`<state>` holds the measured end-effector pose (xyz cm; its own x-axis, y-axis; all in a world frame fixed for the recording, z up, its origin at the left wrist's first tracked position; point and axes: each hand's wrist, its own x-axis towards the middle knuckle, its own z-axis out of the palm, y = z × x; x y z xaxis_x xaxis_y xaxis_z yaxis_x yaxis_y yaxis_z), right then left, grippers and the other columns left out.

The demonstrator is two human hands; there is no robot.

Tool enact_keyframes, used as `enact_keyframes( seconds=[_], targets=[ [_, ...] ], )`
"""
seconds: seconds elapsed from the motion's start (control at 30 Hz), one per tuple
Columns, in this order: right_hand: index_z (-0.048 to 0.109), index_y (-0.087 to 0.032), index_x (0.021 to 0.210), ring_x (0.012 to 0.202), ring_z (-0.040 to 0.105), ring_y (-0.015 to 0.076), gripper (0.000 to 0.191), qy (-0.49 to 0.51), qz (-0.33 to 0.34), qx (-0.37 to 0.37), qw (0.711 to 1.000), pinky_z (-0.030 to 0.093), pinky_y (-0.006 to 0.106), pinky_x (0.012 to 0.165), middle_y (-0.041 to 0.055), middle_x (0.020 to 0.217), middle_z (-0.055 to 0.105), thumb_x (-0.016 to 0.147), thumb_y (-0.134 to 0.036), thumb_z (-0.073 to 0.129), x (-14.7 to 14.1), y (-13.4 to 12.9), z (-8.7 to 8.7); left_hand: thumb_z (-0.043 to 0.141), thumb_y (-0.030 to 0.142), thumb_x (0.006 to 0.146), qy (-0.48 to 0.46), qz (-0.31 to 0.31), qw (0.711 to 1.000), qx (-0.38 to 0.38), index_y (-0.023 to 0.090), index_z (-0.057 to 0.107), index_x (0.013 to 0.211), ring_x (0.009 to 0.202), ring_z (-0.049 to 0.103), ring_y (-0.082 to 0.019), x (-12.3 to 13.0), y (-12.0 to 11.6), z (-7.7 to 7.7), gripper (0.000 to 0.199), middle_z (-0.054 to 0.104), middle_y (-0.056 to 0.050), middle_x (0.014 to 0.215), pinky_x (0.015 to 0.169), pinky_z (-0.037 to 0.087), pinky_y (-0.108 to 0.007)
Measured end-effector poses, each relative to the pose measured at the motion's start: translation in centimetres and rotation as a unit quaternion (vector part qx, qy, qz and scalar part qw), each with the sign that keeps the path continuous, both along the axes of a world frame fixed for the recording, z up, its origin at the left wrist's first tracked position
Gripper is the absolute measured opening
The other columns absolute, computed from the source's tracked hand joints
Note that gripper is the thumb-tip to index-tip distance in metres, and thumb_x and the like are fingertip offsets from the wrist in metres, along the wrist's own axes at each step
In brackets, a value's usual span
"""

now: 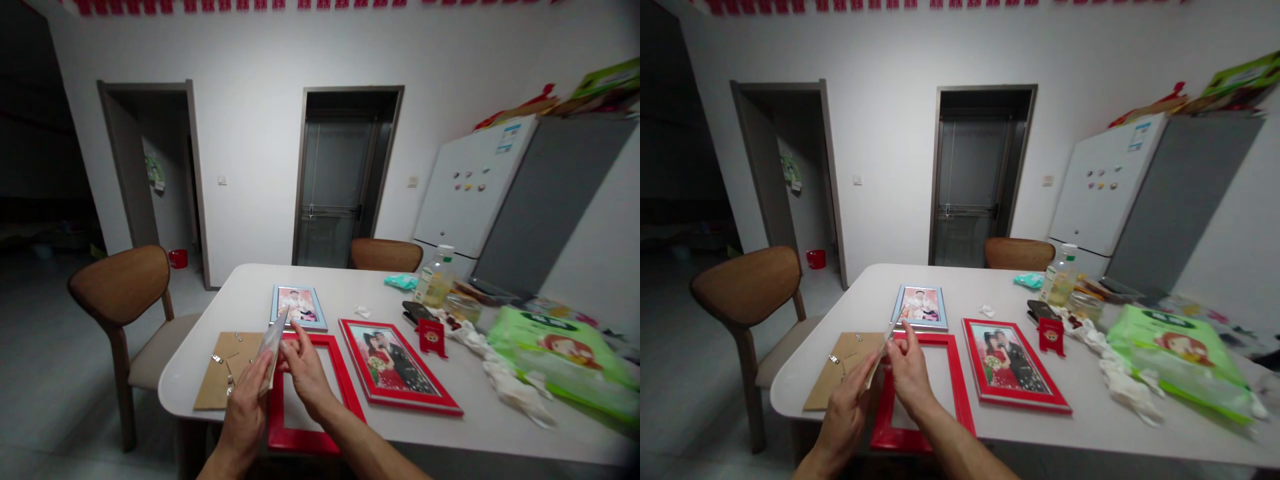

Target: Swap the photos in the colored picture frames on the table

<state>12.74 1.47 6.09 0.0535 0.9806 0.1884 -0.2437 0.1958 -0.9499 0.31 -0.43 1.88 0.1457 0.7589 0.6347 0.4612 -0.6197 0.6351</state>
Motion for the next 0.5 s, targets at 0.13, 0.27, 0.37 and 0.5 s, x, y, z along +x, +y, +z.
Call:
enact_keyframes(
  seconds=[0.13, 0.27, 0.37, 0.5],
  targets=[
    [0.043, -0.019, 0.114, 0.074, 0.056, 0.0139, 0.052, 0.021, -0.071, -0.123, 0.990, 0.043, 0.023, 0.058, 0.0049, 0.090, 0.058, 0.067, -0.038, 0.054, 1.2, -0.4, -1.5, 0.046, 0.027, 0.077, -0.274, 0.020, 0.951, -0.140, 0.014, 0.053, 0.108, 0.103, 0.052, -0.023, 1.7, -0.4, 1.2, 0.035, 0.060, -0.009, 0.106, 0.092, 0.037, -0.036],
    [0.049, -0.018, 0.101, 0.072, 0.059, 0.0159, 0.040, 0.130, -0.019, -0.155, 0.979, 0.044, 0.024, 0.057, 0.0058, 0.087, 0.063, 0.063, -0.030, 0.052, 2.9, -0.2, -2.9, 0.055, 0.034, 0.071, -0.429, -0.009, 0.868, -0.248, 0.010, 0.055, 0.102, 0.094, 0.057, -0.026, 4.1, -0.6, 0.7, 0.039, 0.063, -0.012, 0.099, 0.084, 0.043, -0.037],
    [0.052, -0.017, 0.095, 0.070, 0.060, 0.0172, 0.038, 0.133, -0.036, -0.110, 0.984, 0.045, 0.024, 0.057, 0.0047, 0.080, 0.065, 0.058, -0.022, 0.049, 5.2, 0.2, -2.7, 0.057, 0.034, 0.068, -0.433, -0.077, 0.852, -0.283, 0.011, 0.049, 0.109, 0.098, 0.054, -0.026, 4.6, -0.5, 0.3, 0.047, 0.058, -0.013, 0.107, 0.085, 0.042, -0.036],
    [0.054, -0.016, 0.094, 0.059, 0.060, 0.0172, 0.040, 0.015, -0.070, -0.140, 0.988, 0.045, 0.024, 0.051, 0.0037, 0.068, 0.066, 0.056, -0.018, 0.044, 9.1, 1.0, -3.0, 0.056, 0.027, 0.064, -0.326, -0.052, 0.907, -0.262, 0.010, 0.038, 0.119, 0.111, 0.044, -0.024, 3.4, -0.6, 0.0, 0.060, 0.047, -0.016, 0.121, 0.092, 0.035, -0.035]
  ],
)
